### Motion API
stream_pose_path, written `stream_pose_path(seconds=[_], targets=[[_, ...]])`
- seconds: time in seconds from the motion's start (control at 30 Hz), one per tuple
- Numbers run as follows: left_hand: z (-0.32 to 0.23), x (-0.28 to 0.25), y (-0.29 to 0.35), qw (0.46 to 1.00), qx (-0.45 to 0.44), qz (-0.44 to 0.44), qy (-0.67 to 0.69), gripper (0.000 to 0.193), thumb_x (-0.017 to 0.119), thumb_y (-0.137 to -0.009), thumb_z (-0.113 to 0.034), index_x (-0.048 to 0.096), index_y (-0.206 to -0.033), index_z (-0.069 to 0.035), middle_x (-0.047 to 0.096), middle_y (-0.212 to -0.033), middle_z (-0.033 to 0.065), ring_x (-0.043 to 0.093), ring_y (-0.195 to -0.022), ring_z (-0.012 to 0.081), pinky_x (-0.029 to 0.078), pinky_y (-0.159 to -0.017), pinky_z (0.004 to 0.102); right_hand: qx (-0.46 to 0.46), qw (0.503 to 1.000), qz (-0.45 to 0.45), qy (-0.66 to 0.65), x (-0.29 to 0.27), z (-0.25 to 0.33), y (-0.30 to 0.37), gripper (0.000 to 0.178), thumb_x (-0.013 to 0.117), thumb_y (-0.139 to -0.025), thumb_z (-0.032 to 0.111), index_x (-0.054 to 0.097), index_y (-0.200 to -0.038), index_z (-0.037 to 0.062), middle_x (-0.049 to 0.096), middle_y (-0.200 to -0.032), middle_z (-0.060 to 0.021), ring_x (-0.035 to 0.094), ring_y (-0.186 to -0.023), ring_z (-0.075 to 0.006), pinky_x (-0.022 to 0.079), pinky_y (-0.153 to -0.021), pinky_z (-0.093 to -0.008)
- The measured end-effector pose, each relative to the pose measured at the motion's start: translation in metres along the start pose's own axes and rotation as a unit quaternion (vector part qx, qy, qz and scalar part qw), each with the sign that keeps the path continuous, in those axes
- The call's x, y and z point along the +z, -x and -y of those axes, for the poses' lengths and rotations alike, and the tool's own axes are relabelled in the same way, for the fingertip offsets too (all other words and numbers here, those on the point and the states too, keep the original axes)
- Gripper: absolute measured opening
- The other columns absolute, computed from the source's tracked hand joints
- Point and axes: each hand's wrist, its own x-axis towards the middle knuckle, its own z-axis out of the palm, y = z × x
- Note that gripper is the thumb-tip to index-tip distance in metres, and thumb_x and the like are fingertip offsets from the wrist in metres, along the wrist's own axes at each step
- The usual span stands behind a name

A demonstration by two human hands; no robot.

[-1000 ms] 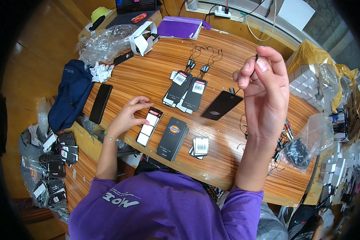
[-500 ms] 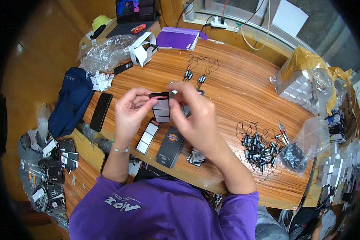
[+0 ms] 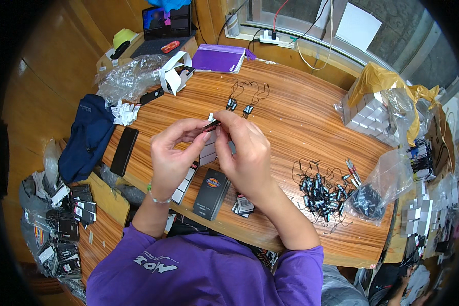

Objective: The person repeatedly picks up small black rectangular boxes and thin black wires, inserts the wires into the boxes, and places the assembled units on the table. The person handles the items one at a time and continues the process throughout the clip.

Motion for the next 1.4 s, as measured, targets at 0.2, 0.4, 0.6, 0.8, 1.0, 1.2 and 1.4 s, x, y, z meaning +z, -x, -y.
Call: stream_pose_path(seconds=[0.2, 0.4, 0.6, 0.8, 1.0, 1.2, 1.4], targets=[[0.0, 0.002, 0.001, 0.998, 0.028, 0.004, -0.051, 0.015, 0.064, -0.074, 0.006, 0.063, -0.089, 0.003, 0.064, -0.085, 0.0082, 0.061, -0.075, 0.0113, 0.049, -0.067, 0.0235, 0.042, 0.999, 0.008, -0.015, 0.0, 0.0, 0.001, 0.026, 0.058, -0.074, -0.005, 0.054, -0.099, 0.0003, 0.061, -0.076, -0.0127, 0.061, -0.066, -0.0217, 0.047, -0.06, -0.0304], [0.007, -0.007, -0.01, 0.956, 0.21, -0.005, -0.205, 0.021, 0.067, -0.067, 0.001, 0.068, -0.086, -0.007, 0.063, -0.086, 0.0047, 0.057, -0.085, 0.0225, 0.047, -0.073, 0.031, 0.32, 0.873, 0.11, -0.351, -0.016, 0.002, -0.013, 0.019, 0.054, -0.086, 0.006, 0.053, -0.103, -0.0031, 0.063, -0.084, -0.005, 0.058, -0.084, -0.0092, 0.045, -0.073, -0.0231], [0.007, -0.005, -0.013, 0.901, 0.304, -0.007, -0.31, 0.026, 0.066, -0.06, 0.0, 0.068, -0.082, -0.011, 0.061, -0.084, 0.0012, 0.056, -0.087, 0.0212, 0.044, -0.076, 0.034, 0.387, 0.79, 0.11, -0.463, -0.015, -0.013, -0.007, 0.011, 0.055, -0.087, 0.011, 0.054, -0.094, 0.002, 0.057, -0.09, -0.0027, 0.051, -0.08, -0.0057, 0.04, -0.074, -0.0186], [0.017, -0.005, -0.015, 0.919, 0.294, 0.022, -0.261, 0.019, 0.063, -0.065, -0.004, 0.066, -0.082, -0.011, 0.061, -0.083, -0.0002, 0.059, -0.082, 0.019, 0.041, -0.078, 0.0369, 0.4, 0.788, 0.022, -0.467, -0.01, -0.012, -0.007, 0.009, 0.056, -0.087, 0.014, 0.054, -0.091, 0.006, 0.054, -0.098, -0.0028, 0.047, -0.087, -0.0088, 0.038, -0.078, -0.0218], [0.024, -0.004, -0.01, 0.962, 0.189, 0.087, -0.175, 0.011, 0.064, -0.071, -0.001, 0.062, -0.081, -0.005, 0.061, -0.083, 0.0049, 0.06, -0.081, 0.0215, 0.045, -0.074, 0.0339, 0.312, 0.753, -0.018, -0.579, -0.025, -0.019, -0.018, 0.011, 0.051, -0.09, 0.019, 0.048, -0.094, 0.0093, 0.054, -0.089, -0.0045, 0.05, -0.081, -0.0152, 0.041, -0.079, -0.0312], [0.041, 0.012, 0.0, 0.992, 0.064, 0.1, 0.038, 0.012, 0.059, -0.075, 0.006, 0.056, -0.084, -0.001, 0.06, -0.086, 0.0107, 0.06, -0.083, 0.0222, 0.048, -0.074, 0.0304, 0.259, 0.648, 0.021, -0.716, -0.027, -0.022, -0.018, 0.01, 0.042, -0.094, 0.023, 0.043, -0.098, 0.0134, 0.045, -0.074, 0.0026, 0.043, -0.064, -0.0109, 0.04, -0.074, -0.0337], [0.025, 0.024, 0.007, 0.965, 0.201, -0.018, -0.169, 0.012, 0.06, -0.073, -0.005, 0.057, -0.085, -0.003, 0.055, -0.083, 0.0096, 0.053, -0.079, 0.0208, 0.043, -0.075, 0.0297, 0.257, 0.614, -0.011, -0.747, -0.031, -0.022, -0.017, 0.009, 0.04, -0.095, 0.022, 0.042, -0.097, 0.0133, 0.044, -0.074, 0.0031, 0.042, -0.064, -0.0102, 0.038, -0.074, -0.0323]])
